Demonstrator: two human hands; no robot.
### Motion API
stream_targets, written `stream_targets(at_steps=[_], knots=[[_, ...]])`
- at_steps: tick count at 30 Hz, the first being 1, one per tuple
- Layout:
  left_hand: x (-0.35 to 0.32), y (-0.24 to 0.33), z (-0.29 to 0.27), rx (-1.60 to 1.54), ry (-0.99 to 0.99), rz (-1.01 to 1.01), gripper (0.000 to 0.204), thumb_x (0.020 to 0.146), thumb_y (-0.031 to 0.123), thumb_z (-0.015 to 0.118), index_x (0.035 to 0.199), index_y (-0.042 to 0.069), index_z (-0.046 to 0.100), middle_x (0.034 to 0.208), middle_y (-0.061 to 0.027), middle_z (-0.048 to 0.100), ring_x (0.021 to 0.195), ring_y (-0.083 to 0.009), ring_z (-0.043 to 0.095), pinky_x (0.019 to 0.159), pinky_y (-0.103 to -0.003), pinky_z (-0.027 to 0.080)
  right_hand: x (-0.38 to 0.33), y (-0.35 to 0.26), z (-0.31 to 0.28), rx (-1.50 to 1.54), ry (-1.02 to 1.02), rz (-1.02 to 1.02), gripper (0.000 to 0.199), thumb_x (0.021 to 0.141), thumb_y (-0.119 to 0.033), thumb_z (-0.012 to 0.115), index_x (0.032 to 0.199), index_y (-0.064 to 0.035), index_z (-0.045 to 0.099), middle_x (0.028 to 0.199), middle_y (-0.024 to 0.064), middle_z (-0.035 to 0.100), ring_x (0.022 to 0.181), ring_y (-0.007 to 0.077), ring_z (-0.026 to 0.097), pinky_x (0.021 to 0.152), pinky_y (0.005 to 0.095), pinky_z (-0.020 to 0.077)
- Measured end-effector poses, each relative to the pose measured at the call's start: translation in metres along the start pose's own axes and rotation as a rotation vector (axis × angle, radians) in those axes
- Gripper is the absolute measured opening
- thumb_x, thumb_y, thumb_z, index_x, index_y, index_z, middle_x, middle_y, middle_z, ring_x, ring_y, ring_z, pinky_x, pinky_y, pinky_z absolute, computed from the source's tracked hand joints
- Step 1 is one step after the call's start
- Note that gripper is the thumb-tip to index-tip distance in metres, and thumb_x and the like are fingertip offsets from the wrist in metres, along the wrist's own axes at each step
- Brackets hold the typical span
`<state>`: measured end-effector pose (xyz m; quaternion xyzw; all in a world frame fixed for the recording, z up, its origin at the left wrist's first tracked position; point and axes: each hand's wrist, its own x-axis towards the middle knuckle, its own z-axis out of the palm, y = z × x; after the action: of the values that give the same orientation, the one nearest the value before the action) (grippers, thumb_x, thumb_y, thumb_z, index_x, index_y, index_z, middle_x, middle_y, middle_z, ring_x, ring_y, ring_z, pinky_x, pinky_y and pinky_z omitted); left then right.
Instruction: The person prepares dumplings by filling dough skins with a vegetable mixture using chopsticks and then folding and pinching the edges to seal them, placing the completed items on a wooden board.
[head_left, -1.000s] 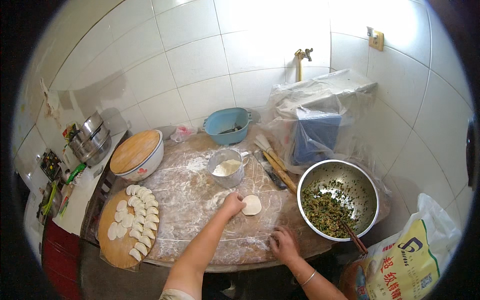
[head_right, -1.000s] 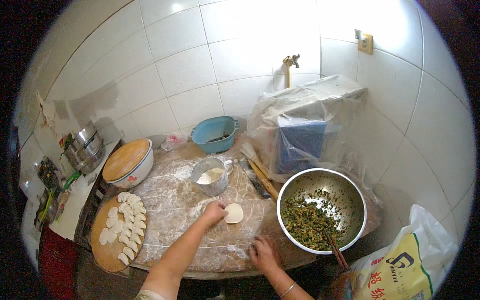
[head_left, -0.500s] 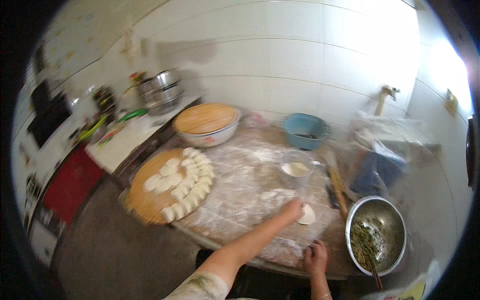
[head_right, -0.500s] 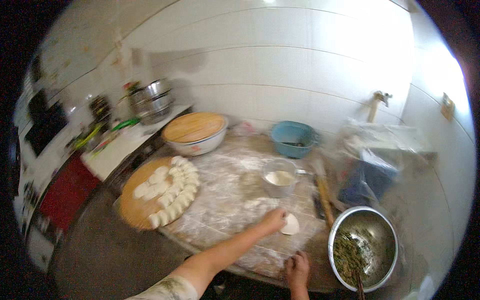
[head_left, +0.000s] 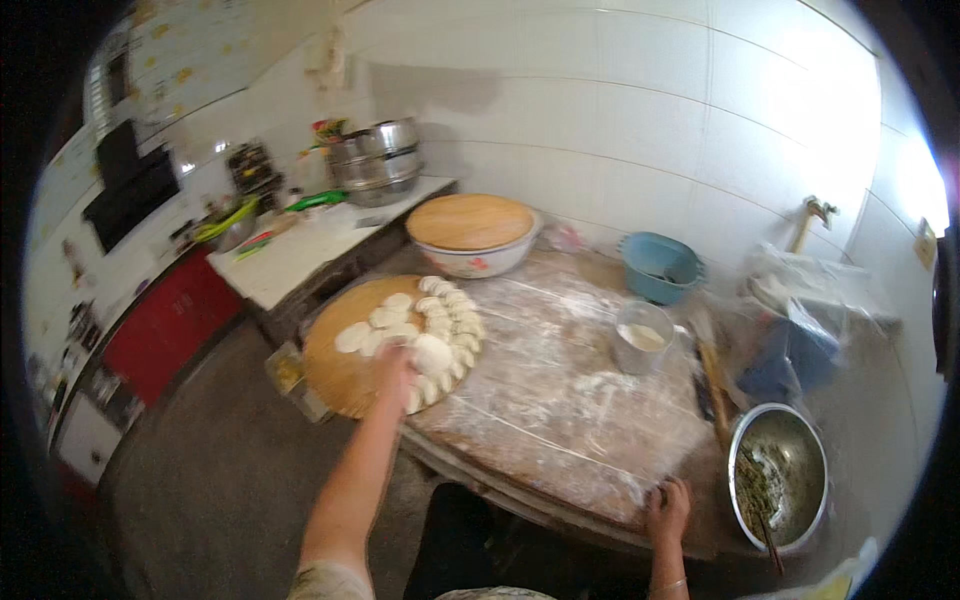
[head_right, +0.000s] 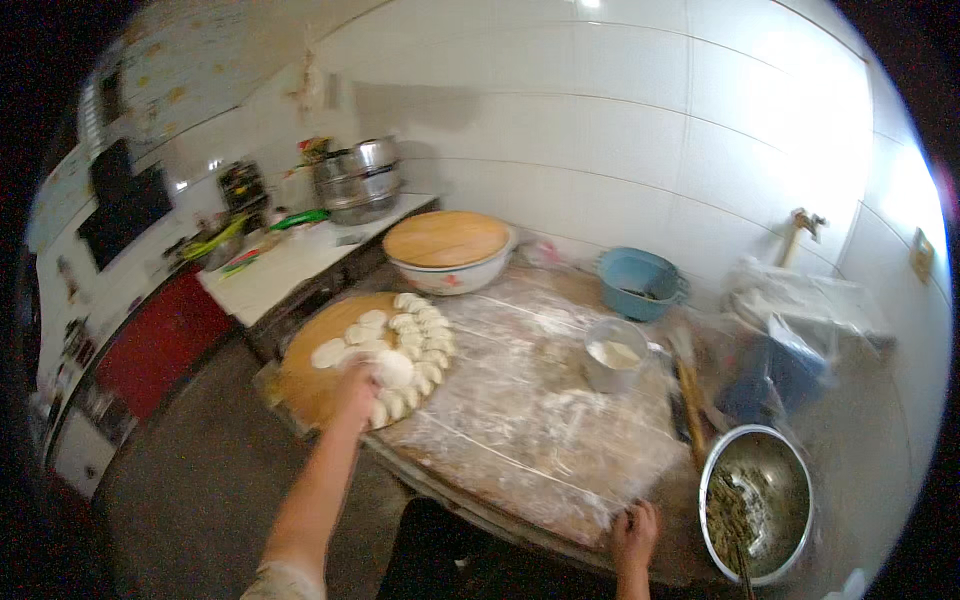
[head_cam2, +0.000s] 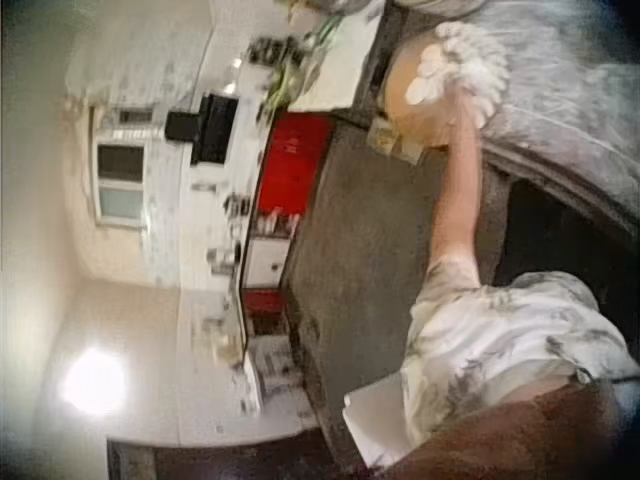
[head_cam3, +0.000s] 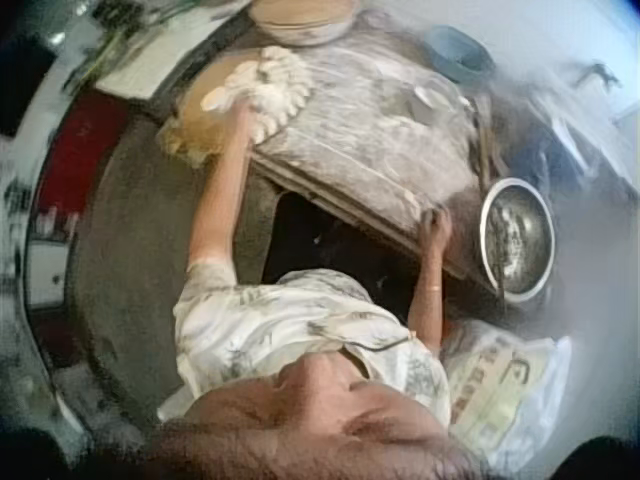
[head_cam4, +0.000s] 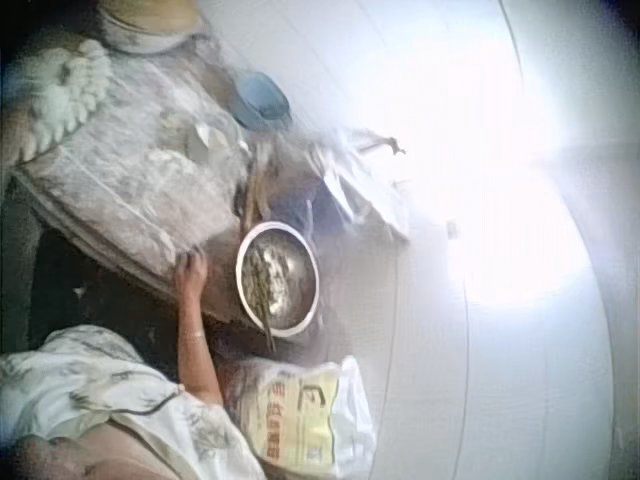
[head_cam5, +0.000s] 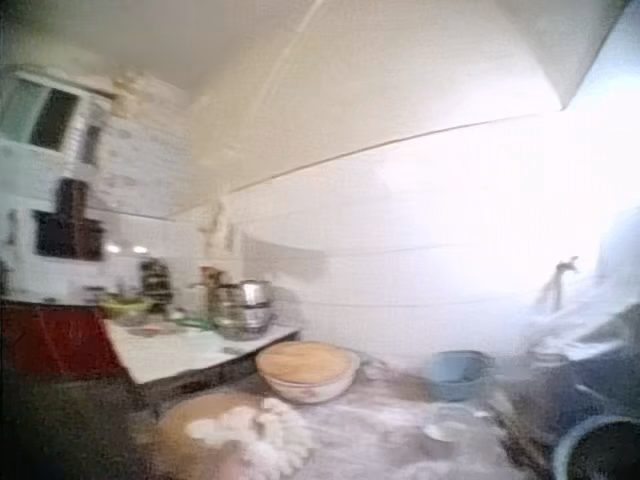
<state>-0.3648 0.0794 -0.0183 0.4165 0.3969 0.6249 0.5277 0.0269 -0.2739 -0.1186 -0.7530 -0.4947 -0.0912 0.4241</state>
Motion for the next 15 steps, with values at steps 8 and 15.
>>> stream_targets(at_steps=[8, 15], knots=[[0.048, -0.029, -0.183, 0.441, 0.514, 0.081, 0.037, 0.083, 0.013, 0.061, 0.115, -0.002, 0.051, 0.108, -0.0109, 0.056, 0.098, -0.0197, 0.054, 0.085, -0.033, 0.045, 0.012, -0.016, 0.013, 0.164, -0.033, 0.216, 0.013, 0.081, -0.010, 0.063, 0.088, 0.0012, 0.064, 0.105, 0.0191, 0.062, 0.094, 0.0337, 0.061, 0.078, 0.0385, 0.0498], [0.017, -0.022, -0.013, 0.409, 0.034, 0.326, 0.026, 0.084, 0.009, 0.057, 0.108, -0.001, 0.053, 0.100, -0.0060, 0.056, 0.090, -0.0149, 0.051, 0.082, -0.028, 0.042, 0.097, -0.007, 0.022, 0.014, 0.210, 0.178, 0.017, 0.086, -0.012, 0.057, 0.094, 0.0013, 0.064, 0.109, 0.0216, 0.060, 0.095, 0.0359, 0.060, 0.082, 0.0395, 0.0478]])
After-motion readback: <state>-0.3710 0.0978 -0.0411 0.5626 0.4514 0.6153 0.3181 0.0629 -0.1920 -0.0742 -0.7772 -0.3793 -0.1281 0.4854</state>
